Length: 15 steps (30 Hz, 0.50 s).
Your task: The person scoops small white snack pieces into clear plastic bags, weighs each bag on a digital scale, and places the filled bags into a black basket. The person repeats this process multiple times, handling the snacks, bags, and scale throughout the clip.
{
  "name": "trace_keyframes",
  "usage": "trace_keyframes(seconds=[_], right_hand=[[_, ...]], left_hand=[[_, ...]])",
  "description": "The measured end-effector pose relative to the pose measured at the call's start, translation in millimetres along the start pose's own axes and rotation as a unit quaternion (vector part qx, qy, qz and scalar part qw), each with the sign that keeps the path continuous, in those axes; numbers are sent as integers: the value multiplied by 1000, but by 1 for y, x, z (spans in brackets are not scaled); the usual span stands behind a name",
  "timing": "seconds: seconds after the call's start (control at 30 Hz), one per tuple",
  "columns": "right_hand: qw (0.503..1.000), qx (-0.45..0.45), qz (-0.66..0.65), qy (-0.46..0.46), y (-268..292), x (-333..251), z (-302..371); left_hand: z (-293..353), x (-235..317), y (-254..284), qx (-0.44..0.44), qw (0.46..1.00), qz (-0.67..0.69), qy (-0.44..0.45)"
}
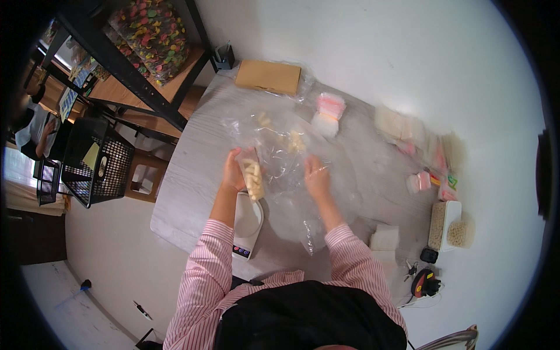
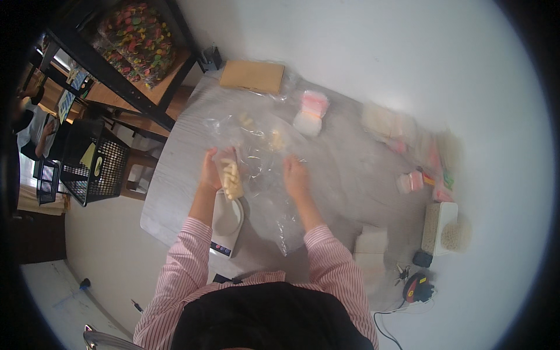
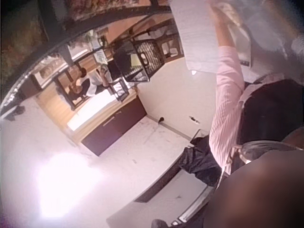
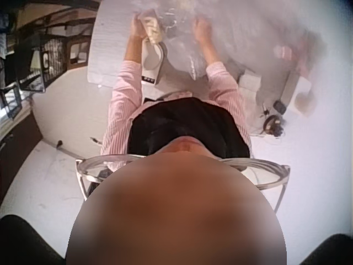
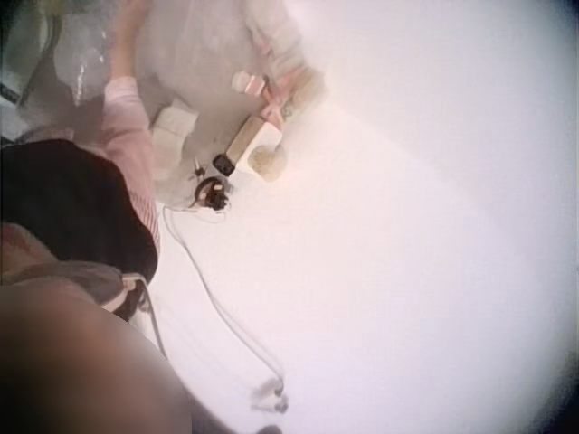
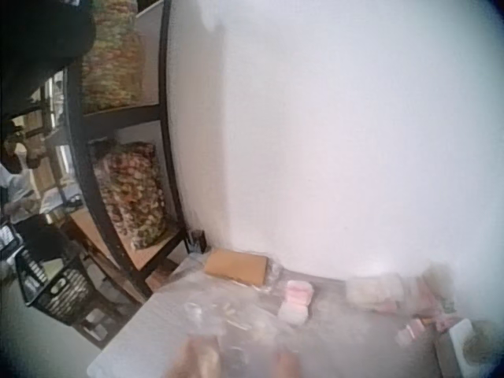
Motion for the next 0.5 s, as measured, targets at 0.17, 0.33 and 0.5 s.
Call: trace_keyframes(seconds=[0.17, 0.33, 0.5], right_hand=[[997, -22, 71, 13, -15, -1, -9], [993, -77, 89, -18, -33, -2, 7], [998, -16, -49, -34, -11, -12, 18]], left_hand=[[-21, 0, -6, -45, 999, 19, 12], [-34, -12, -22, -75, 995, 51, 30], [-26, -12, -35, -93, 994, 49, -8]])
Point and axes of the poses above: each hand's wrist, its own z-axis away from the middle knuckle, its own y-axis out of the back of the hand, x = y × z, the point moved 9 cm from there along -z, towards the middle knuckle, and after that the axes turned 12 degrees about -y, right-handed, at the moved point
